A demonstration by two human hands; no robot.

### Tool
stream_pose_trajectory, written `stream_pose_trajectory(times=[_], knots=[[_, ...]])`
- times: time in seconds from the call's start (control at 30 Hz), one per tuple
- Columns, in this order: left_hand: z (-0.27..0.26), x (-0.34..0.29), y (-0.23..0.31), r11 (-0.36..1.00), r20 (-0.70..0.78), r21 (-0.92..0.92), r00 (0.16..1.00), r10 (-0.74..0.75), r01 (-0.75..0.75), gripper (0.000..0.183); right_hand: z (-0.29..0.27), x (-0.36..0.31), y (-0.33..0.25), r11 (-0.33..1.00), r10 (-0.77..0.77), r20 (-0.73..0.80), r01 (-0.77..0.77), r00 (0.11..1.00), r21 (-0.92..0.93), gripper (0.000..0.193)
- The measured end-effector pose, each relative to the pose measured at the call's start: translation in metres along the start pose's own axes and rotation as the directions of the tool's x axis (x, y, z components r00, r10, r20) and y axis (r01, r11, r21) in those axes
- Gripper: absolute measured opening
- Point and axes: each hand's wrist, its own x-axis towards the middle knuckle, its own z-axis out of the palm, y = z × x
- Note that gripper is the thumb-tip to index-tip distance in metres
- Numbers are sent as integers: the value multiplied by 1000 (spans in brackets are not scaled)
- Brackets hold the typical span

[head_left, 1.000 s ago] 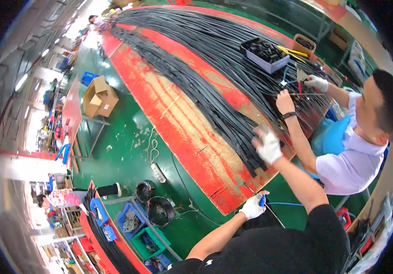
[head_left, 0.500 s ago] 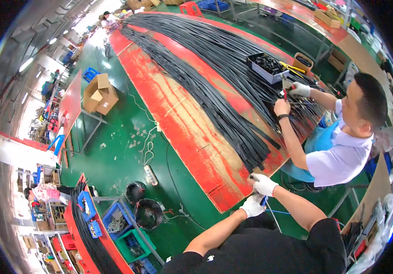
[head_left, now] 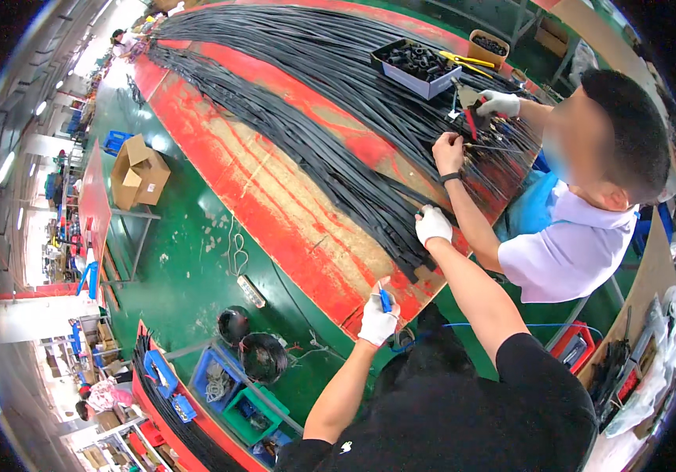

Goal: Processing and assembling long black rubber strips at a fabrication floor workbench using hand tools.

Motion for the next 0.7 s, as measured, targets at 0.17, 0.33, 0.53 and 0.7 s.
stream_pose_trajectory(times=[0.17,0.33,0.53,0.7], knots=[[3,7,2,999,-65,46,998,-19,22,71,-3,2,-4,999,17,19,-16,1000,-46,46],[9,16,-1,996,-62,89,998,-18,24,71,-6,6,-4,1000,22,-1,-22,1000,14,49],[6,24,-7,991,-87,133,996,-25,36,69,0,11,-1,999,-36,-70,35,997,-5,27],[10,24,-10,991,-76,134,997,-16,26,70,0,6,7,988,-136,-123,144,983,60,26]])
